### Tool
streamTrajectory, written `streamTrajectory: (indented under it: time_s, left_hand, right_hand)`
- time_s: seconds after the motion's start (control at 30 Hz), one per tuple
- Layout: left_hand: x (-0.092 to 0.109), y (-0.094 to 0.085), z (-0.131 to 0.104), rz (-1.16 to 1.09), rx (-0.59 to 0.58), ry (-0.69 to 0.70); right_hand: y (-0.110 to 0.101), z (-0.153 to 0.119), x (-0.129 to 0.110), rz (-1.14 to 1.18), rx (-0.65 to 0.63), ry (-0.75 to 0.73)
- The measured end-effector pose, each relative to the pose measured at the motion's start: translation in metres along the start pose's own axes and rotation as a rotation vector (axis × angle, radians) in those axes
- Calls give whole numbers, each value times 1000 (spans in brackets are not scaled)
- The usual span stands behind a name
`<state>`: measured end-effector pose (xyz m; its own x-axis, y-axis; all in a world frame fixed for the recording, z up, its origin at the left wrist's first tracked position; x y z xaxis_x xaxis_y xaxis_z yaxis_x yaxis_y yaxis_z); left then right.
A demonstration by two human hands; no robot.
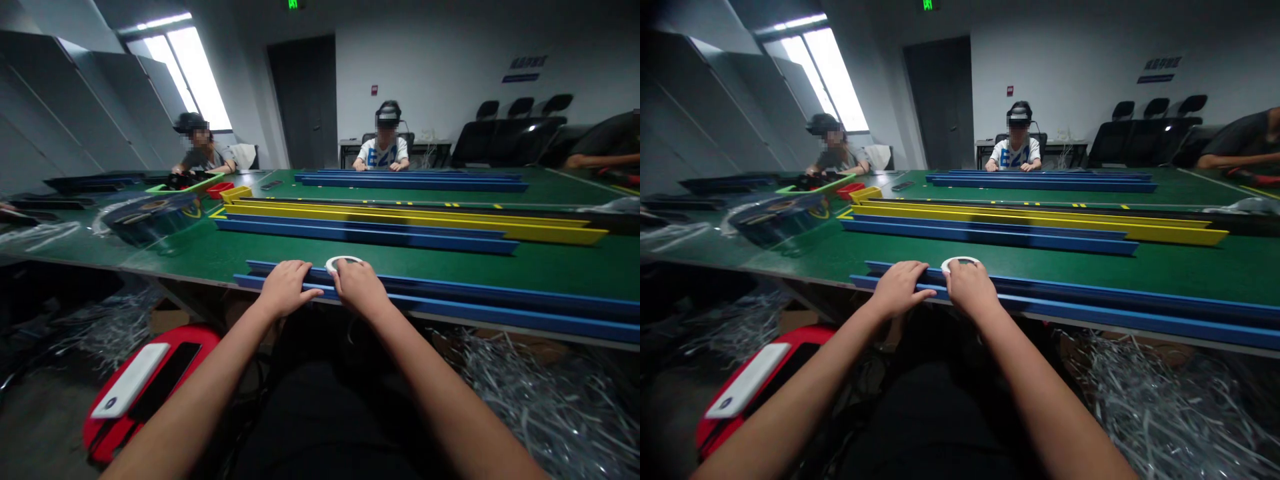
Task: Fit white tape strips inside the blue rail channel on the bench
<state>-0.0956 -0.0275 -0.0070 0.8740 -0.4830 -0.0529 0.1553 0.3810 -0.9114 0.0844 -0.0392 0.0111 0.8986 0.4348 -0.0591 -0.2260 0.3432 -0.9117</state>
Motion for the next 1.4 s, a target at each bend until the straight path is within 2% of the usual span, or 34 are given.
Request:
streamTrajectory:
  time_s: [0.2,0.53,0.63,0.73,0.97,1.17,1.27,1.4]
  left_hand:
    - [48,2,13,-19,33,-1]
    - [145,8,44,-58,73,9]
    - [172,13,54,-79,93,18]
    - [190,18,62,-91,111,19]
    - [193,21,63,-151,149,32]
    - [191,9,58,-278,234,8]
    - [176,-3,52,-309,338,-93]
    - [138,-10,45,-294,407,-202]
  right_hand:
    - [-12,-25,40,-45,4,-9]
    - [-37,-75,125,-53,-31,-8]
    - [-47,-89,150,-43,-7,74]
    - [-51,-95,170,-49,-10,192]
    - [-49,-97,181,28,-6,285]
    - [-45,-90,169,145,91,299]
    - [-38,-76,148,172,154,202]
    - [-28,-55,113,95,161,48]
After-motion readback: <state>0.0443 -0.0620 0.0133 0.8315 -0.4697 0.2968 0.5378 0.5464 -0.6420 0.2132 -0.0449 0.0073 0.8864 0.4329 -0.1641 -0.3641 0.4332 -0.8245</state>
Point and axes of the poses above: each hand's wrist, its own z-axis towards the middle knuckle, its own y-axis out of the palm, x = y × z, the point moved 4 cm from there along z, towards the middle knuckle, and after that the axes turned 2 degrees about x, right-handed, at the moved point
